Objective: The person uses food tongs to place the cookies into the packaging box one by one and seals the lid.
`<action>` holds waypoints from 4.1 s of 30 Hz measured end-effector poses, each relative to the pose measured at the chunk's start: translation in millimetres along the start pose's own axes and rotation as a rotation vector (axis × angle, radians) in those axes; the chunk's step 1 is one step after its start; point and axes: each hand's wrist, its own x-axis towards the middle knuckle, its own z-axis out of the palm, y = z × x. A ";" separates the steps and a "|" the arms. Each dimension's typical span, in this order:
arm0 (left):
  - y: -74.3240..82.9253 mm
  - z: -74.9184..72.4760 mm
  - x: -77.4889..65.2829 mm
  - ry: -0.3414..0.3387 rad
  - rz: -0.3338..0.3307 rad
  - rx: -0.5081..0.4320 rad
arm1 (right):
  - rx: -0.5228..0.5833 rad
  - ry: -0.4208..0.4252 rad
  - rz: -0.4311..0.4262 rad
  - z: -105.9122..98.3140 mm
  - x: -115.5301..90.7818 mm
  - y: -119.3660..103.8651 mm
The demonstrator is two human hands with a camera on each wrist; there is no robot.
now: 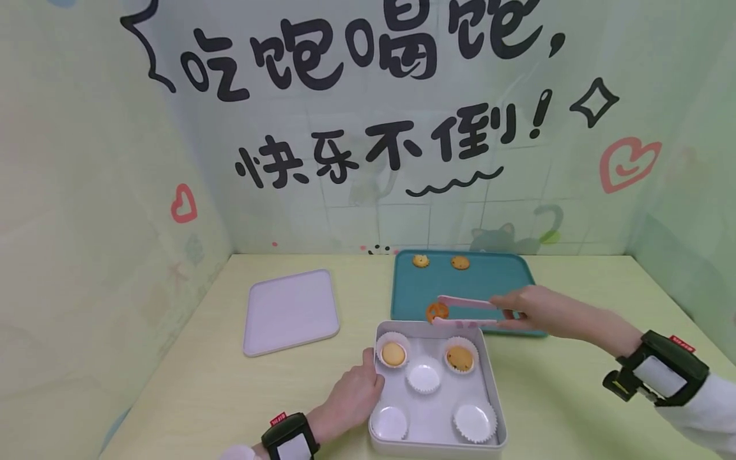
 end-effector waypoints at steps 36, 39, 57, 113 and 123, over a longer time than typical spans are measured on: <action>-0.1 -1.3 0.1 -0.027 -0.008 -0.017 | -0.031 -0.203 -0.009 27.4 9.6 -42.0; -0.1 -1.1 0.1 -0.018 -0.003 -0.015 | -0.009 -0.156 -0.025 20.8 9.4 -40.3; -1.2 -0.8 -0.3 0.001 0.018 -0.019 | -0.039 -0.025 0.382 -5.6 12.1 57.1; 0.1 -0.4 -0.7 0.019 0.004 0.014 | -0.045 -0.030 0.457 33.1 23.5 117.8; -0.4 -0.7 -0.8 0.002 -0.001 -0.005 | -0.032 0.049 0.352 19.9 15.8 92.6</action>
